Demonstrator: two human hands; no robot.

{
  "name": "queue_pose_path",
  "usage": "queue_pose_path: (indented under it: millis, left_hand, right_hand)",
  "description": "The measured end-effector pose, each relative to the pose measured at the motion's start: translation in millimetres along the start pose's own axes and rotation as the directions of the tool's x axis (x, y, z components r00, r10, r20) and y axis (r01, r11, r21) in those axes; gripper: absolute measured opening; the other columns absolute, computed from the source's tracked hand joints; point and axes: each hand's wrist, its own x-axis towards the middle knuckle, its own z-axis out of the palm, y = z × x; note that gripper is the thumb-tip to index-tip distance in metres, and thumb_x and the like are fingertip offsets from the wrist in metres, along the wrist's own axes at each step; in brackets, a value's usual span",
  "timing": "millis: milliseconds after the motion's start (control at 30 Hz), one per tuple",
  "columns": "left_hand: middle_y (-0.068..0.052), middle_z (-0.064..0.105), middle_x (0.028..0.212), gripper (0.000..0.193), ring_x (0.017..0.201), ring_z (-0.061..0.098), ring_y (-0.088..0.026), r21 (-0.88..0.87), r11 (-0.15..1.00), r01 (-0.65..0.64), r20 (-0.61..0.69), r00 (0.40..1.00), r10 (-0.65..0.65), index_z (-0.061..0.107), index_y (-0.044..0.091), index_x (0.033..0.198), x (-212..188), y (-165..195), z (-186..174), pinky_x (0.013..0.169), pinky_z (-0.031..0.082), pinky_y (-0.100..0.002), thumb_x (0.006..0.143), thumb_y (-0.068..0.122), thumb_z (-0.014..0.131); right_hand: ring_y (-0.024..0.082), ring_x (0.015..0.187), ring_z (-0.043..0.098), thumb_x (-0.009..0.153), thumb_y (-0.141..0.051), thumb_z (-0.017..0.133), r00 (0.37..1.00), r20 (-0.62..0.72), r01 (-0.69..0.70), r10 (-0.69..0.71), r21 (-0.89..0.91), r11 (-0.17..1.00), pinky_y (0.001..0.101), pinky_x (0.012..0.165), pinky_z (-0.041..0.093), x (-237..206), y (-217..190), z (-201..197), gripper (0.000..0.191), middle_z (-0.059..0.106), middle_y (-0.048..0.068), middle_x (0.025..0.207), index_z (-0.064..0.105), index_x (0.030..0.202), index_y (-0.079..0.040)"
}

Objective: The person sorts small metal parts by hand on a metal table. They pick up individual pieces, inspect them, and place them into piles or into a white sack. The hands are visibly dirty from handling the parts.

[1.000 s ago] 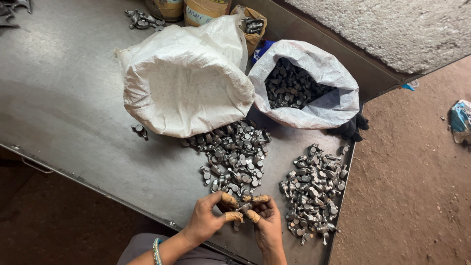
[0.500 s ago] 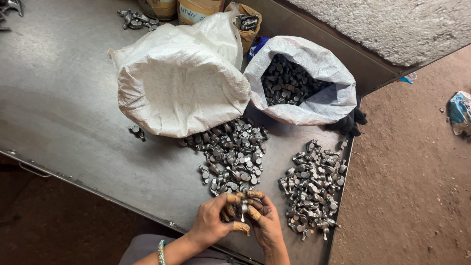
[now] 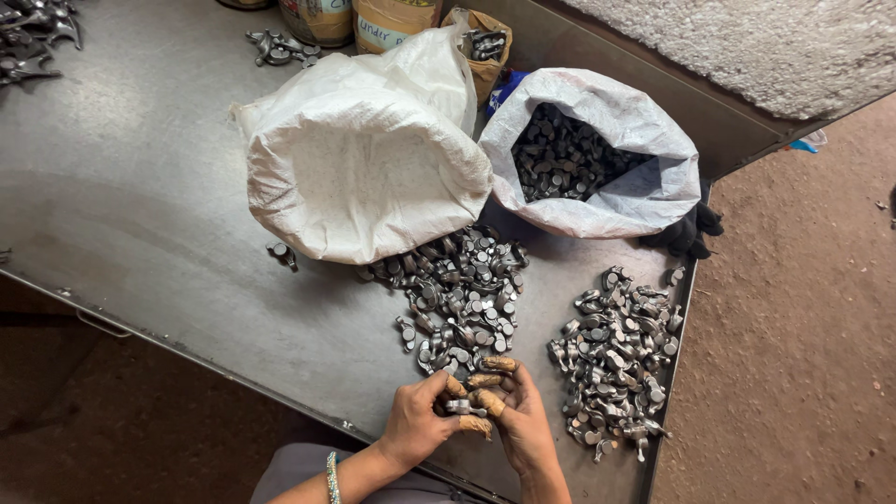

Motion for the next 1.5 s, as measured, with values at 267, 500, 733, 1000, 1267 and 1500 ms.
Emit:
queue_pose_path:
  millis: [267, 500, 733, 1000, 1267, 1500]
  left_hand:
    - [-0.008, 0.074, 0.073, 0.047, 0.062, 0.074, -0.018, -0.005, 0.999, -0.046, -0.043, 0.998, 0.046, 0.065, 0.003, 0.086, 3, 0, -4, 0.056, 0.057, -0.033, 0.065, 0.030, 0.097]
    - [-0.005, 0.071, 0.062, 0.041, 0.053, 0.066, -0.014, -0.066, 0.991, 0.118, -0.049, 0.991, -0.121, 0.066, 0.004, 0.083, 5, -17, 2, 0.050, 0.052, -0.030, 0.068, 0.027, 0.097]
    - [-0.001, 0.063, 0.067, 0.038, 0.051, 0.055, -0.010, -0.658, 0.287, 0.696, 0.430, 0.661, -0.615, 0.069, 0.003, 0.091, 9, -73, 20, 0.046, 0.045, -0.026, 0.091, 0.042, 0.073]
    - [-0.001, 0.065, 0.073, 0.043, 0.057, 0.056, -0.010, -0.712, 0.194, 0.674, 0.459, 0.657, -0.598, 0.069, 0.005, 0.093, 8, -84, 24, 0.049, 0.049, -0.027, 0.092, 0.048, 0.067]
    - [-0.002, 0.073, 0.086, 0.007, 0.072, 0.071, -0.013, -0.825, 0.273, 0.496, 0.342, 0.821, -0.457, 0.065, 0.013, 0.095, 26, -42, -8, 0.058, 0.055, -0.028, 0.093, 0.019, 0.069]
    - [-0.002, 0.073, 0.083, 0.015, 0.066, 0.065, -0.011, -0.845, 0.241, 0.477, 0.325, 0.817, -0.477, 0.072, 0.010, 0.105, 26, -55, -15, 0.051, 0.049, -0.027, 0.094, 0.020, 0.070]
  right_hand:
    - [0.019, 0.099, 0.068, 0.092, -0.001, 0.070, 0.996, 0.058, 0.071, -0.071, 0.014, 0.997, 0.0329, 0.087, 0.057, -4, 13, -25, 0.032, 0.069, 0.013, 0.112, 0.060, 0.121, 0.004]
    - [0.019, 0.097, 0.069, 0.092, -0.005, 0.067, 0.994, 0.034, 0.101, -0.103, 0.056, 0.993, 0.0326, 0.083, 0.056, -2, 17, -31, 0.029, 0.072, 0.014, 0.112, 0.064, 0.119, 0.004]
    - [0.018, 0.083, 0.070, 0.097, -0.006, 0.062, 0.990, -0.084, 0.110, -0.117, -0.090, 0.990, 0.0324, 0.068, 0.057, -4, 14, -37, 0.020, 0.074, 0.014, 0.101, 0.066, 0.114, 0.005]
    - [0.015, 0.074, 0.065, 0.083, -0.015, 0.084, 0.961, -0.180, 0.049, -0.209, -0.632, 0.773, 0.0285, 0.066, 0.053, -20, 1, -15, 0.028, 0.075, 0.008, 0.086, 0.071, 0.101, 0.001]
    - [0.023, 0.080, 0.066, 0.054, -0.028, 0.101, 0.922, -0.118, -0.066, -0.368, -0.986, 0.152, 0.0375, 0.073, 0.054, -34, 12, 42, 0.075, 0.072, 0.010, 0.091, 0.062, 0.115, -0.009]
    - [0.023, 0.080, 0.070, 0.076, -0.009, 0.091, 0.981, -0.168, 0.035, -0.097, -0.336, 0.941, 0.0349, 0.068, 0.058, -17, 22, -36, 0.055, 0.073, 0.013, 0.098, 0.061, 0.121, 0.000]
